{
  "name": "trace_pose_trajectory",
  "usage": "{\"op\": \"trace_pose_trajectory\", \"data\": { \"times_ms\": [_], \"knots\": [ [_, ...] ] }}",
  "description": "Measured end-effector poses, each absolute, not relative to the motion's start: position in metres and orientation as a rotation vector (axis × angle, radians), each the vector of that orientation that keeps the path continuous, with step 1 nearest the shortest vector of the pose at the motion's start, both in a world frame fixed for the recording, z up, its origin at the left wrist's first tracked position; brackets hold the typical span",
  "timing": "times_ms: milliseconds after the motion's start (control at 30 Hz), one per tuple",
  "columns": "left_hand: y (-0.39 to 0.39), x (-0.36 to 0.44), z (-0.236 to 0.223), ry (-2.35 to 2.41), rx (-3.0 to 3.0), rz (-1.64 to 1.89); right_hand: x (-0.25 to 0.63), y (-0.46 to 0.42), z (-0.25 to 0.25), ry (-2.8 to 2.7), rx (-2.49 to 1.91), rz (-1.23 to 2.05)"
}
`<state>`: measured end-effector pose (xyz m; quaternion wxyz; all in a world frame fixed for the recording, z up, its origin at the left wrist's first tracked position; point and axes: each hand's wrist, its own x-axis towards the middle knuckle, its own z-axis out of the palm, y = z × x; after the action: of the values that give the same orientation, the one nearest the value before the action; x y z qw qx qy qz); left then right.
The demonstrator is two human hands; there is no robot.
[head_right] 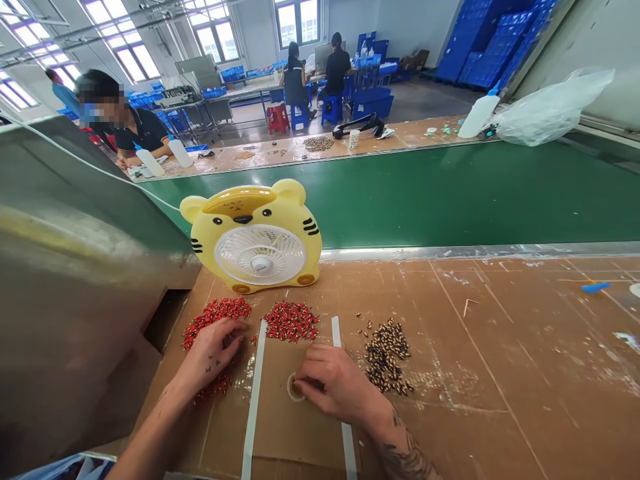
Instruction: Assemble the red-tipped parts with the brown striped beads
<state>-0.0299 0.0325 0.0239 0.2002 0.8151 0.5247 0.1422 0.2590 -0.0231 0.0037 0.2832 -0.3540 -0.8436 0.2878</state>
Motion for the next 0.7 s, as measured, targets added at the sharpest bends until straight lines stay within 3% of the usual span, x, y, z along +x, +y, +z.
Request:
{"op": "trace_pose_trajectory", "data": {
  "times_ms": [433, 700],
  "knots": [
    [0.025, -0.006, 0.022, 1.396, 2.376, 0.104, 0.261, -0.022, 0.005, -2.274, -0.954, 0.789],
    [0.018, 0.010, 0.029, 1.284, 1.677, 0.557, 0.258, -0.026, 0.008, -2.348, -0.947, 0.610]
  ]
}}
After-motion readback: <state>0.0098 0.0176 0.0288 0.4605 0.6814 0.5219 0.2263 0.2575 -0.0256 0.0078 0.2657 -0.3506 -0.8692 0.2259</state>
